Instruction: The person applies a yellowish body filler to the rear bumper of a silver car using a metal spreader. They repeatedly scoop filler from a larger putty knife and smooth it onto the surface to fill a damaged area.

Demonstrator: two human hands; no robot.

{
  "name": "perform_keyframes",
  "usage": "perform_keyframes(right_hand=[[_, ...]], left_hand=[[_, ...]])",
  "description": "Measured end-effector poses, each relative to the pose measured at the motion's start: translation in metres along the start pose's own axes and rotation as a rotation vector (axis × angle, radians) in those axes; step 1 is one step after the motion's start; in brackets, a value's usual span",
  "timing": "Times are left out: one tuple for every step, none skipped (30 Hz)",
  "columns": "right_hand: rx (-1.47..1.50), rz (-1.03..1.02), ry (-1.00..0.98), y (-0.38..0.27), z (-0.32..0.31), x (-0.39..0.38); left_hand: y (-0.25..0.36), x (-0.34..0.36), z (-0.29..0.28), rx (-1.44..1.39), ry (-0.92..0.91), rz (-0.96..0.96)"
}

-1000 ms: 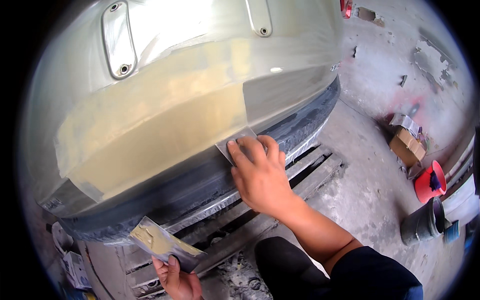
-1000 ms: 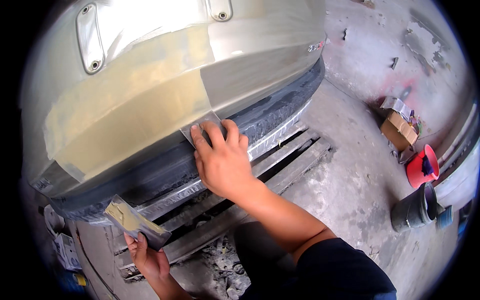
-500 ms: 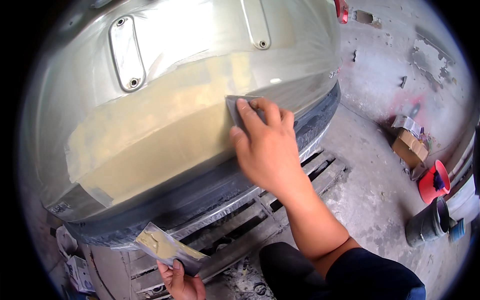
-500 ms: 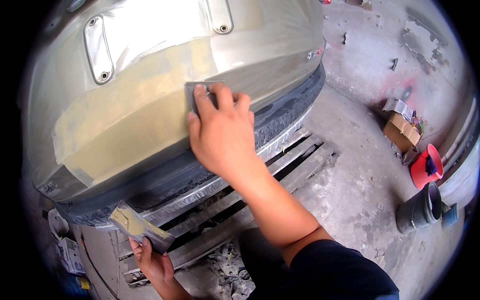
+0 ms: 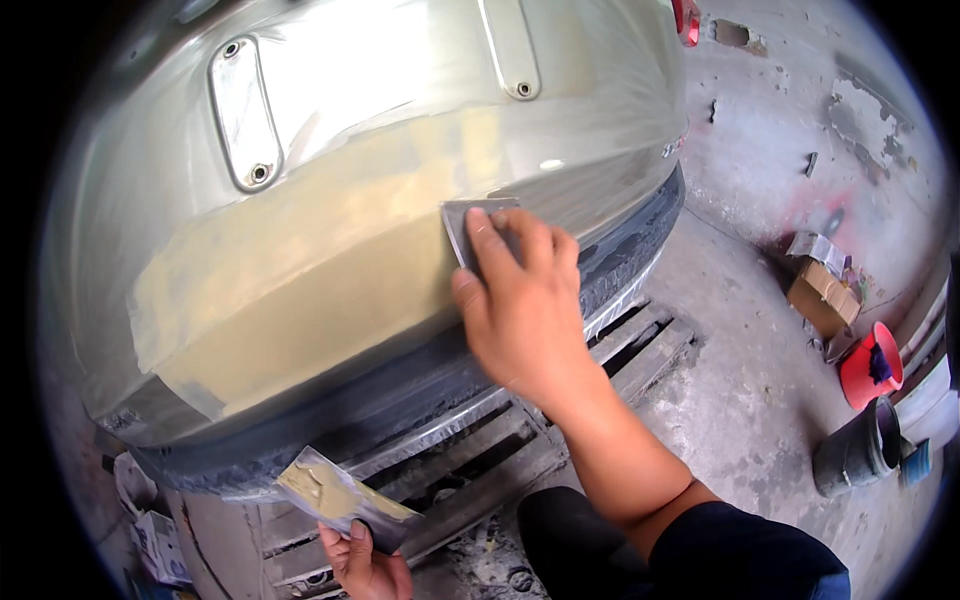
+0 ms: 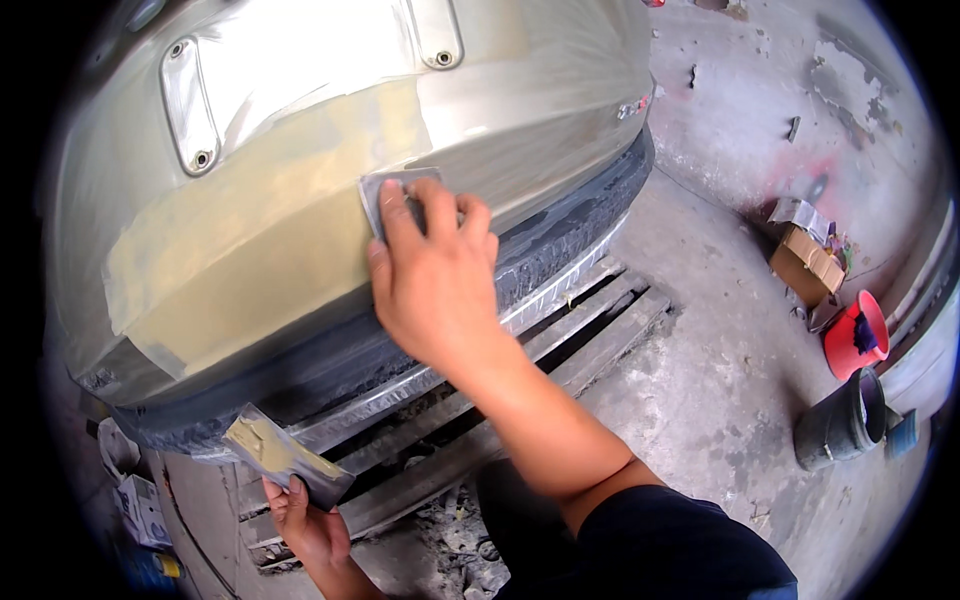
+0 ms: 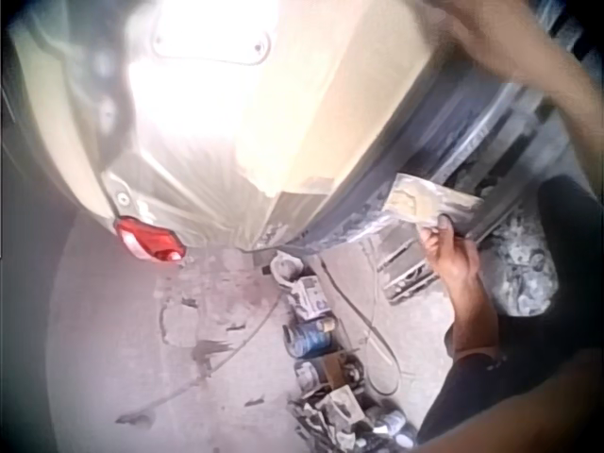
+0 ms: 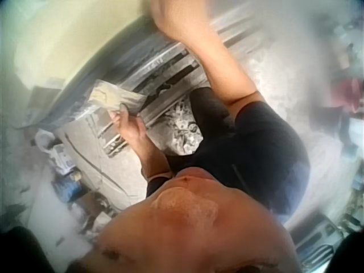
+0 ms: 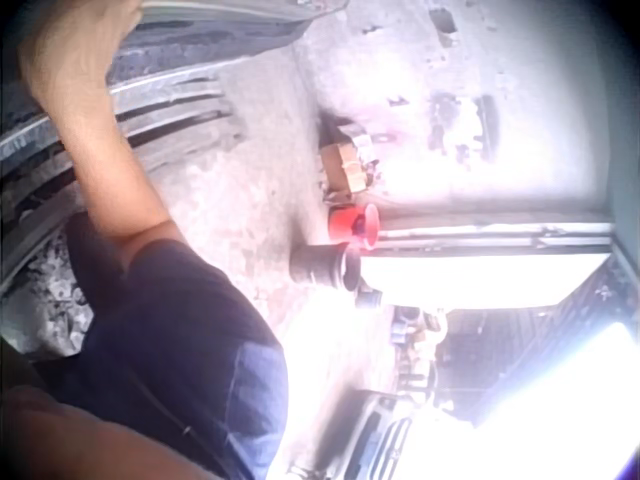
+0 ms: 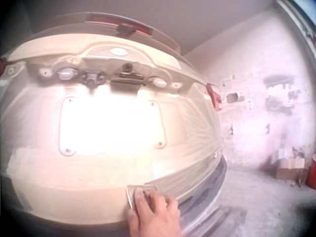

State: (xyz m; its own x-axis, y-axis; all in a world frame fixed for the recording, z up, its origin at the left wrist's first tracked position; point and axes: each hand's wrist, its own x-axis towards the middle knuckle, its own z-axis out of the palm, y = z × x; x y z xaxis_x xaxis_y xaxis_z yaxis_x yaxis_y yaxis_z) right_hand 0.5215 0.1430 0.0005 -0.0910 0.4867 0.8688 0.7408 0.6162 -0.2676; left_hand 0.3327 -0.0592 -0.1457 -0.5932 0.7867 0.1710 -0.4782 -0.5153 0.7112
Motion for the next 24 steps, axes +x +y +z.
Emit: perform_keyframes(right_hand=[[0.002, -0.024, 0.002, -0.006, 0.006, -0.004], [0.004, -0.047, 0.001, -0.012, 0.011, -0.008], [0.005, -0.068, 0.000, -0.014, 0.014, -0.011], [0.008, -0.073, -0.001, -0.013, 0.016, -0.014], [0.007, -0.088, -0.024, -0.010, 0.015, -0.016], [0.007, -0.103, -0.047, -0.007, 0.014, -0.019], [0.012, -0.120, -0.069, -0.007, 0.012, -0.022], [0.040, -0.123, -0.098, -0.005, 0.009, -0.027], [0.072, -0.127, -0.127, -0.003, 0.003, -0.034], [0.092, -0.131, -0.158, 0.001, -0.007, -0.041], [0.236, -0.159, -0.192, 0.000, -0.012, -0.049], [0.385, -0.188, -0.227, 0.000, -0.019, -0.057], [0.524, -0.198, -0.274, 0.004, -0.028, -0.069], [0.651, -0.196, -0.369, 0.002, -0.032, -0.080], [0.805, -0.149, -0.492, 0.004, -0.036, -0.096], [0.938, -0.142, -0.568, 0.006, -0.034, -0.110], [1.068, -0.136, -0.640, 0.007, -0.033, -0.122], [1.110, -0.089, -0.726, 0.005, -0.036, -0.129], [1.117, -0.075, -0.731, 0.006, -0.037, -0.134], [1.119, -0.060, -0.735, 0.007, -0.037, -0.138], [1.117, -0.042, -0.738, 0.006, -0.036, -0.141], [0.917, -0.121, -0.668, 0.003, -0.038, -0.137], [0.789, -0.178, -0.636, -0.001, -0.041, -0.134], [0.658, -0.232, -0.600, -0.005, -0.043, -0.132]], left_hand=[[-0.002, 0.000, 0.002, 0.005, 0.001, 0.002], [-0.004, -0.001, 0.003, 0.012, 0.005, 0.002], [-0.005, -0.001, 0.004, 0.012, -0.003, -0.003], [-0.005, -0.002, 0.006, 0.006, -0.012, -0.007], [-0.006, -0.002, 0.007, 0.001, -0.021, -0.011], [-0.007, -0.003, 0.008, 0.000, -0.027, -0.009], [-0.007, -0.003, 0.007, 0.000, -0.031, -0.002], [-0.006, -0.004, 0.007, 0.002, -0.034, 0.007], [-0.004, -0.005, 0.008, 0.002, -0.036, 0.006], [-0.004, -0.007, 0.011, -0.007, -0.042, -0.004], [-0.001, -0.011, 0.016, -0.009, -0.027, -0.002], [0.001, -0.014, 0.025, -0.062, -0.062, -0.010], [-0.004, -0.013, 0.028, -0.092, -0.069, -0.022], [-0.005, -0.014, 0.026, -0.093, -0.069, -0.040], [-0.008, -0.014, 0.027, -0.101, -0.079, -0.065], [-0.010, -0.014, 0.029, -0.118, -0.081, -0.072], [-0.010, -0.014, 0.032, -0.137, -0.088, -0.079], [-0.009, -0.017, 0.032, -0.151, -0.077, -0.095], [-0.007, -0.018, 0.034, -0.157, -0.071, -0.085], [-0.005, -0.019, 0.035, -0.166, -0.067, -0.079], [-0.003, -0.020, 0.034, -0.176, -0.066, -0.076], [-0.003, -0.020, 0.034, -0.145, -0.025, -0.064], [-0.003, -0.021, 0.031, -0.103, -0.007, -0.038], [-0.005, -0.021, 0.028, -0.061, 0.009, -0.015]])
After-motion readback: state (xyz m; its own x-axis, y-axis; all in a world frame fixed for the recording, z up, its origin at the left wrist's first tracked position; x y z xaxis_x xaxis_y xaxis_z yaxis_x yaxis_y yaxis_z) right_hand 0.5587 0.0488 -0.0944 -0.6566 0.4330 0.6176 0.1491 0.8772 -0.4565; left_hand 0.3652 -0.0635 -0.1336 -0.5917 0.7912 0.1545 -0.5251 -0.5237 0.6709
